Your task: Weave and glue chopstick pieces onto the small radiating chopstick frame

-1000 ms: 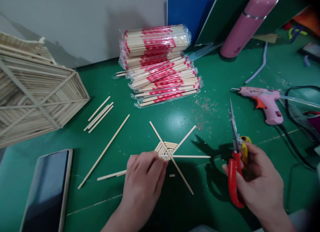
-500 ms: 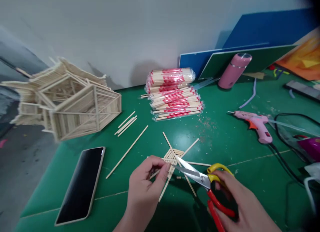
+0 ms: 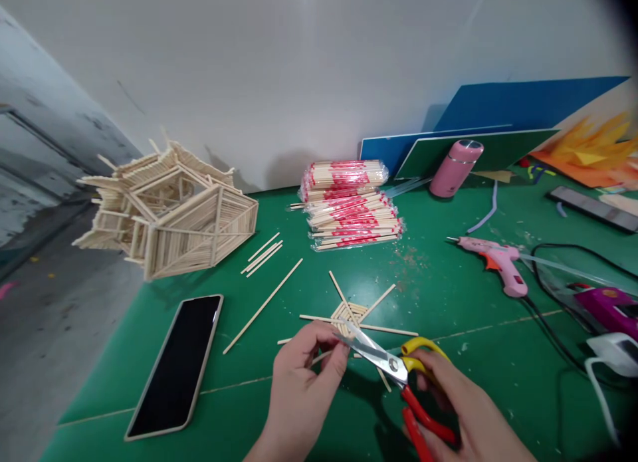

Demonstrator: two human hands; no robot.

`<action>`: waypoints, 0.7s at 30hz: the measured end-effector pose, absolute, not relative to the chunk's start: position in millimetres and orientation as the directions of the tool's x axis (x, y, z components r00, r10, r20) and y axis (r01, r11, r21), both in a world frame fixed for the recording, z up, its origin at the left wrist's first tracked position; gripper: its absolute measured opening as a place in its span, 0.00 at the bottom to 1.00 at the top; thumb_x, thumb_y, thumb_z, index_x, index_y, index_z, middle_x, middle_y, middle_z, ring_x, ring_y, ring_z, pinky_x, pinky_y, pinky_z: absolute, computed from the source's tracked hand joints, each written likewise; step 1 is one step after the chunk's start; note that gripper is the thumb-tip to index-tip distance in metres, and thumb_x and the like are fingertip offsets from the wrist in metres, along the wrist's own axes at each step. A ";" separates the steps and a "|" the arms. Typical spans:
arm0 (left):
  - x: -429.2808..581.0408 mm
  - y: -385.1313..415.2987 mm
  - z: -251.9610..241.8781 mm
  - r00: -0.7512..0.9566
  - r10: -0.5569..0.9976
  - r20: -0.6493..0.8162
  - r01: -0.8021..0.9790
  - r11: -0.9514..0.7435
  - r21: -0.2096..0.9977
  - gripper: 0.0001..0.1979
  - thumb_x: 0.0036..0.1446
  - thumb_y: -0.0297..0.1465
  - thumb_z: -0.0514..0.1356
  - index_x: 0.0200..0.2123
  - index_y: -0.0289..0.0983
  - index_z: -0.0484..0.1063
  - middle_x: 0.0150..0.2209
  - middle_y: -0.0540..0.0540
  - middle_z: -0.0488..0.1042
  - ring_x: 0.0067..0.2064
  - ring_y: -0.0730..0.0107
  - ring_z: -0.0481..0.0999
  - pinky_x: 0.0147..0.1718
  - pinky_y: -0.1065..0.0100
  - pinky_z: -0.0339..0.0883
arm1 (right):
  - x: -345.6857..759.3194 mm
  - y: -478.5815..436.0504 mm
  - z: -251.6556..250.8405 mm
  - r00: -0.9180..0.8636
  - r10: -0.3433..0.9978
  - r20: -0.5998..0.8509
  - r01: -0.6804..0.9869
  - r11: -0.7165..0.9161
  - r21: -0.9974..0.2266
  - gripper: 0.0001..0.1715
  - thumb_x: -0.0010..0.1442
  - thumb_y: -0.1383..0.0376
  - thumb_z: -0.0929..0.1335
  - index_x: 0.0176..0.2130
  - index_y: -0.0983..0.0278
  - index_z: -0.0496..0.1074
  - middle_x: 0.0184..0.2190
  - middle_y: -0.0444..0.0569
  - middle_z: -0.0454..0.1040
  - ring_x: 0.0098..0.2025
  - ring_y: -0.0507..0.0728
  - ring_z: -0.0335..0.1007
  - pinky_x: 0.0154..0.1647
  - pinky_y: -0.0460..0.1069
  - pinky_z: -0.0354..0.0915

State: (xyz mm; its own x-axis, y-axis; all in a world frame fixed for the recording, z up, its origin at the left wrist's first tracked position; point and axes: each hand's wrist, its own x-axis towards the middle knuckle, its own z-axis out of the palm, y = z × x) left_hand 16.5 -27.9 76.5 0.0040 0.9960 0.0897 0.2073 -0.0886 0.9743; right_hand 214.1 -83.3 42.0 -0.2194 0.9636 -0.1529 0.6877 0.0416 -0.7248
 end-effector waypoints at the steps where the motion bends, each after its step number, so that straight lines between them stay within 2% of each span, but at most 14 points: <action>1: 16.8 -27.8 76.6 0.004 0.997 0.081 0.201 -0.080 0.976 0.03 0.45 0.25 0.57 0.22 0.36 0.68 0.23 0.50 0.71 0.25 0.75 0.70 0.22 0.76 0.65 | 212.2 -82.2 44.2 -0.217 0.963 -0.161 0.682 0.032 -0.731 0.30 0.49 0.66 0.63 0.51 0.66 0.54 0.42 0.55 0.69 0.39 0.55 0.70 0.40 0.48 0.68; 8: 17.3 -26.5 75.6 -0.010 0.999 0.046 0.119 -0.045 0.992 0.03 0.44 0.25 0.58 0.21 0.35 0.67 0.24 0.49 0.71 0.25 0.75 0.71 0.24 0.76 0.67 | 207.9 -80.1 48.5 -0.209 0.967 -0.145 0.670 0.033 -0.742 0.30 0.47 0.66 0.64 0.50 0.66 0.57 0.42 0.55 0.69 0.39 0.56 0.70 0.41 0.48 0.67; 14: 15.7 -25.7 74.6 0.006 0.999 0.053 0.125 -0.054 0.991 0.03 0.44 0.25 0.58 0.21 0.35 0.68 0.24 0.49 0.71 0.25 0.74 0.71 0.24 0.75 0.67 | 210.7 -82.3 43.9 -0.217 0.967 -0.131 0.654 0.044 -0.755 0.31 0.46 0.67 0.64 0.51 0.65 0.56 0.43 0.55 0.69 0.40 0.56 0.70 0.41 0.48 0.67; 21: 13.9 -25.1 72.5 0.037 0.998 0.051 0.112 -0.054 0.992 0.03 0.45 0.25 0.58 0.21 0.35 0.68 0.24 0.49 0.71 0.26 0.74 0.70 0.23 0.75 0.66 | 209.1 -83.8 45.6 -0.196 0.970 -0.143 0.610 0.006 -0.792 0.29 0.47 0.66 0.64 0.50 0.65 0.56 0.38 0.54 0.70 0.38 0.57 0.71 0.38 0.49 0.68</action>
